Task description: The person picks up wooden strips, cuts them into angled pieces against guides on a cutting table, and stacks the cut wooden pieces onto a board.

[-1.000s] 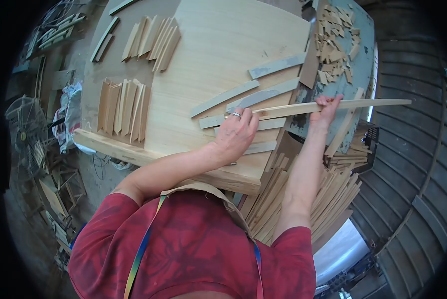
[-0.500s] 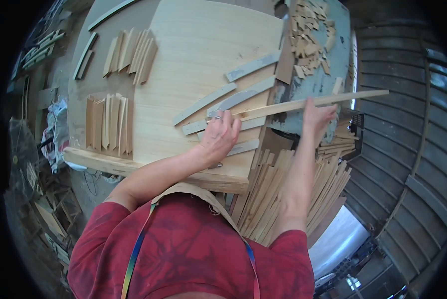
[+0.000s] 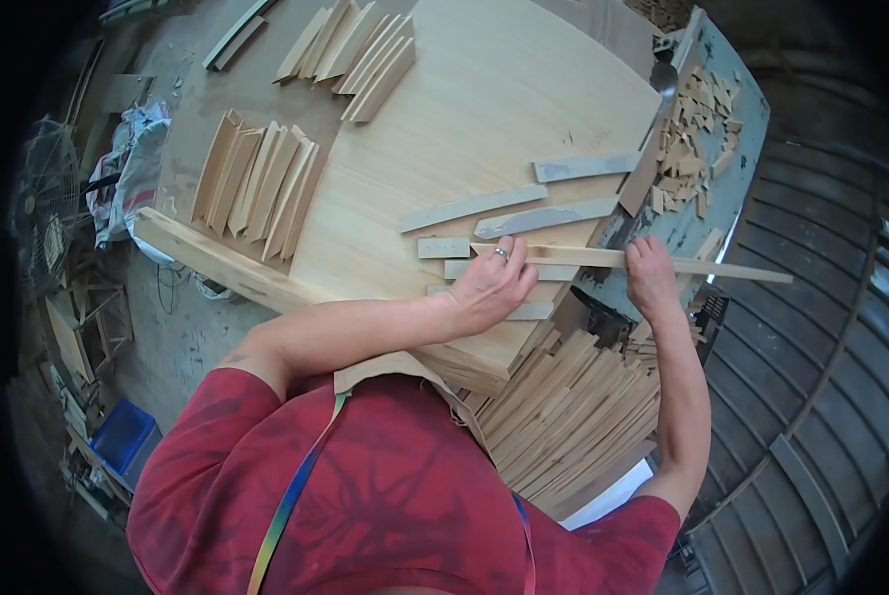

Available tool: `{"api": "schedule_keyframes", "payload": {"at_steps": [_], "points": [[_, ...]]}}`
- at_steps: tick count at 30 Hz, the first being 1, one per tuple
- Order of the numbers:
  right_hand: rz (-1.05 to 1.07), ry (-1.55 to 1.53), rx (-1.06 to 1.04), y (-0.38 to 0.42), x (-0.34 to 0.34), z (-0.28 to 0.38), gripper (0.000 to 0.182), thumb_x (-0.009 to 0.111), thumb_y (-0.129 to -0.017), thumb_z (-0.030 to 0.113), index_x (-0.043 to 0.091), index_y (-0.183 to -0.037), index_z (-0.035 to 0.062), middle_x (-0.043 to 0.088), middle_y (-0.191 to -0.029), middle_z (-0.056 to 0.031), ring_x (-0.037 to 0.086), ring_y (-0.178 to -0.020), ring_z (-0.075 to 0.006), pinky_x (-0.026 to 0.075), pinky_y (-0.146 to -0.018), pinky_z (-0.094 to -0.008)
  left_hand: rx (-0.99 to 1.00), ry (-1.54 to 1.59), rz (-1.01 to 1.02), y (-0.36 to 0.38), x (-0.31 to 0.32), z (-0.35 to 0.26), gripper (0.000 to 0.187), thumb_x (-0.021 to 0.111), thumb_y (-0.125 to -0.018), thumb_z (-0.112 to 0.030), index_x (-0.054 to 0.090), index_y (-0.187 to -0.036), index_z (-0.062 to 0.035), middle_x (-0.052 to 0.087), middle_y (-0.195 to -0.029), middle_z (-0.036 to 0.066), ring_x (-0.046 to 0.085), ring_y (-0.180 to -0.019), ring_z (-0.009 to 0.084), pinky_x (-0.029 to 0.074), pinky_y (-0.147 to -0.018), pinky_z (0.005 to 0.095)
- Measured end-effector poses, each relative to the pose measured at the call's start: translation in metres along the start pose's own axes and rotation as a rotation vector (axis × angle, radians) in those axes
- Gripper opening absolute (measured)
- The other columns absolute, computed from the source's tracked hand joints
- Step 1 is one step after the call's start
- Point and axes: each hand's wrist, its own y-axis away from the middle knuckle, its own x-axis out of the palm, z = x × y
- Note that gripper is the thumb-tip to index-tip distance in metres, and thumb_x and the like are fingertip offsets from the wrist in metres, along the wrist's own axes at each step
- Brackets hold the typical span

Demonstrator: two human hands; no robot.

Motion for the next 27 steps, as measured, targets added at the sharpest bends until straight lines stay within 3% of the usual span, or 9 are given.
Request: {"api": "schedule_keyframes", "payload": {"at_steps": [5, 7, 11, 15, 19, 23, 27], "points": [[-0.182, 0.003, -0.008, 0.006, -0.004, 0.007, 0.019, 0.064, -0.080, 0.003, 0.063, -0.098, 0.0057, 0.063, -0.098, -0.0104, 0.061, -0.095, -0.0321, 0.052, -0.083, -0.0430, 0.066, 0.139, -0.015, -0.001, 0.010, 0.002, 0.015, 0.060, -0.083, -0.013, 0.058, -0.092, -0.0009, 0.059, -0.111, 0.025, 0.061, -0.103, 0.0353, 0.054, -0.085, 0.0402], [-0.192, -0.082, 0.036, 0.013, 0.003, 0.008, 0.019, 0.059, -0.079, 0.001, 0.062, -0.098, 0.0061, 0.062, -0.097, -0.0082, 0.060, -0.098, -0.0299, 0.051, -0.086, -0.0407, 0.051, 0.103, 0.006, -0.005, 0.005, 0.005, 0.015, 0.061, -0.081, -0.010, 0.058, -0.093, -0.0012, 0.058, -0.114, 0.024, 0.061, -0.103, 0.0355, 0.055, -0.084, 0.0412], [-0.113, -0.011, 0.042, 0.010, -0.001, 0.012, 0.018, 0.062, -0.082, 0.004, 0.065, -0.100, 0.0059, 0.065, -0.101, -0.0090, 0.062, -0.100, -0.0297, 0.053, -0.083, -0.0422, 0.085, 0.156, 0.035, -0.007, -0.002, 0.008, 0.015, 0.062, -0.081, -0.008, 0.058, -0.093, -0.0013, 0.057, -0.115, 0.024, 0.060, -0.103, 0.0357, 0.055, -0.083, 0.0403], [-0.230, -0.025, 0.069, 0.018, 0.003, 0.007, 0.018, 0.062, -0.081, 0.004, 0.065, -0.098, 0.0048, 0.066, -0.103, -0.0087, 0.062, -0.105, -0.0289, 0.052, -0.090, -0.0407, 0.094, 0.155, 0.069, -0.008, -0.002, 0.009, 0.015, 0.063, -0.080, -0.008, 0.058, -0.093, -0.0013, 0.056, -0.114, 0.023, 0.059, -0.102, 0.0358, 0.054, -0.084, 0.0411], [-0.267, 0.267, 0.251, 0.025, 0.012, -0.005, 0.017, 0.061, -0.080, 0.006, 0.065, -0.096, 0.0036, 0.066, -0.104, -0.0085, 0.061, -0.111, -0.0286, 0.050, -0.098, -0.0385, 0.123, 0.134, 0.084, -0.010, -0.003, 0.012, 0.015, 0.063, -0.080, -0.007, 0.059, -0.093, -0.0015, 0.056, -0.116, 0.024, 0.060, -0.104, 0.0365, 0.055, -0.083, 0.0412], [-0.339, 0.202, 0.146, 0.015, 0.025, -0.023, 0.014, 0.062, -0.079, 0.009, 0.068, -0.092, 0.0070, 0.065, -0.102, -0.0077, 0.059, -0.112, -0.0275, 0.045, -0.105, -0.0404, 0.124, 0.142, 0.054, -0.008, -0.004, 0.012, 0.013, 0.066, -0.084, -0.007, 0.059, -0.094, -0.0011, 0.057, -0.120, 0.023, 0.060, -0.106, 0.0372, 0.054, -0.080, 0.0420], [-0.256, 0.179, 0.149, 0.015, 0.011, -0.024, 0.014, 0.062, -0.079, 0.010, 0.069, -0.091, 0.0056, 0.066, -0.107, -0.0086, 0.058, -0.116, -0.0279, 0.045, -0.107, -0.0402, 0.150, 0.177, -0.043, -0.009, 0.001, 0.015, 0.014, 0.067, -0.084, -0.008, 0.060, -0.094, -0.0014, 0.057, -0.121, 0.023, 0.060, -0.106, 0.0377, 0.054, -0.082, 0.0426]]}}
